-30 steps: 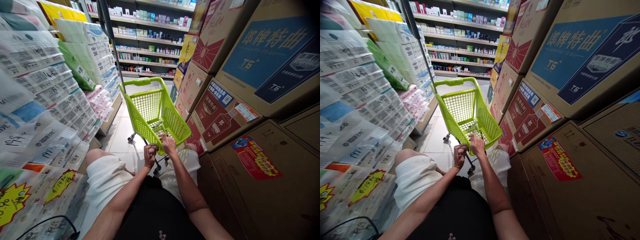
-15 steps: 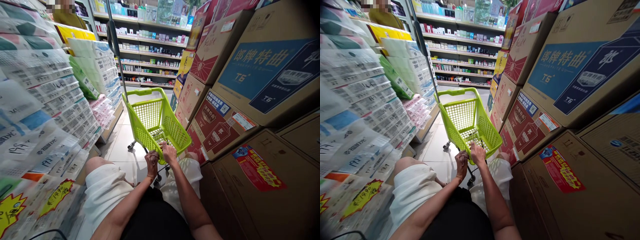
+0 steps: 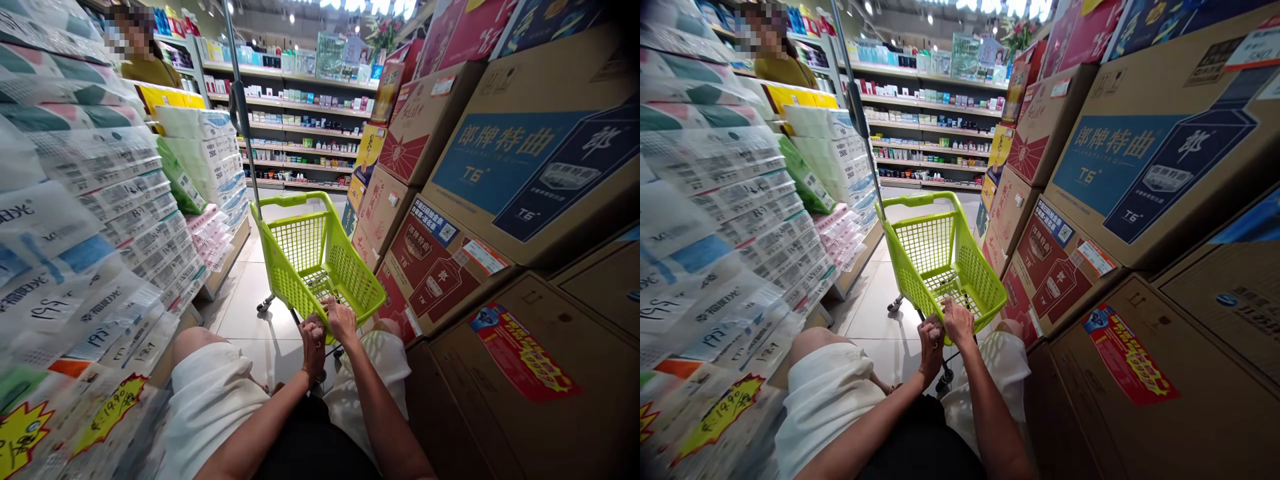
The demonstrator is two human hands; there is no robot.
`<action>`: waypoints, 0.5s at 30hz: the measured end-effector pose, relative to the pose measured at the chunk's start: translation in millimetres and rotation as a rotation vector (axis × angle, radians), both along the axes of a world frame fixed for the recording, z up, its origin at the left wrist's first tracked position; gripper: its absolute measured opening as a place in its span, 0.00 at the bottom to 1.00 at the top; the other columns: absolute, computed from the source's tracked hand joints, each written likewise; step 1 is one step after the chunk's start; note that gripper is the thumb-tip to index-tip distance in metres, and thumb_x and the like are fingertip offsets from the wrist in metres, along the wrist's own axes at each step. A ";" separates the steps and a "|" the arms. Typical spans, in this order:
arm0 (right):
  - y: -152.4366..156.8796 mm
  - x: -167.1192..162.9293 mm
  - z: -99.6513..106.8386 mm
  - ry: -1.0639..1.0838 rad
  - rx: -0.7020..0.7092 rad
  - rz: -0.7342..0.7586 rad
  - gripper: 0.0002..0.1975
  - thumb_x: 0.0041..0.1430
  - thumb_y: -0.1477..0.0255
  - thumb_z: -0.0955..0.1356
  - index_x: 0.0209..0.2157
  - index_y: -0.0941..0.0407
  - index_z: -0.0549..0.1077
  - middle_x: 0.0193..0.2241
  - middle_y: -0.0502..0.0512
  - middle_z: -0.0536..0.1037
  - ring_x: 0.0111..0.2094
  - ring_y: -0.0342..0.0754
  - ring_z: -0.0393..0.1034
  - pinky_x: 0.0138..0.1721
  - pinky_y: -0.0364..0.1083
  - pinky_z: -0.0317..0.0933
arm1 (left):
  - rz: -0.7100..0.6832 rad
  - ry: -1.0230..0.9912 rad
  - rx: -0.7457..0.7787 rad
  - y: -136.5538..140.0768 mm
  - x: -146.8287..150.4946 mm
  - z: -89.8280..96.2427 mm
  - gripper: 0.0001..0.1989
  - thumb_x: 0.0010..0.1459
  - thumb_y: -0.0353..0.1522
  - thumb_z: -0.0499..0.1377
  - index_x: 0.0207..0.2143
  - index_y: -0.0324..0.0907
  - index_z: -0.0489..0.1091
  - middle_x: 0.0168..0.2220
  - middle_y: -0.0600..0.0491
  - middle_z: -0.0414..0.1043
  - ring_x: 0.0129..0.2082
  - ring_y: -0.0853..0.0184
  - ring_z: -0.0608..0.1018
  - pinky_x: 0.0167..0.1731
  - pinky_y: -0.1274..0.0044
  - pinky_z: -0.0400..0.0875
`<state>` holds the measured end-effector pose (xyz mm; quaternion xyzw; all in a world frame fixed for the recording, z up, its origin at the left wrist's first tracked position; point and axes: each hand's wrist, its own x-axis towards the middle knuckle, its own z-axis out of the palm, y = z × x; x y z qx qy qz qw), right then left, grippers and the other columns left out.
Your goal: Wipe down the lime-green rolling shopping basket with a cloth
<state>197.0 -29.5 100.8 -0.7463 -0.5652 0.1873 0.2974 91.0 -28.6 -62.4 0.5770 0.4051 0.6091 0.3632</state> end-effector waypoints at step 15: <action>-0.2 -3.1 3.3 -0.005 -0.032 0.005 0.31 0.78 0.59 0.49 0.51 0.50 0.81 0.43 0.58 0.86 0.50 0.50 0.80 0.51 0.45 0.64 | -0.084 0.132 0.143 -8.0 -5.1 -9.6 0.08 0.64 0.39 0.60 0.37 0.45 0.72 0.46 0.43 0.72 0.54 0.53 0.73 0.56 0.53 0.70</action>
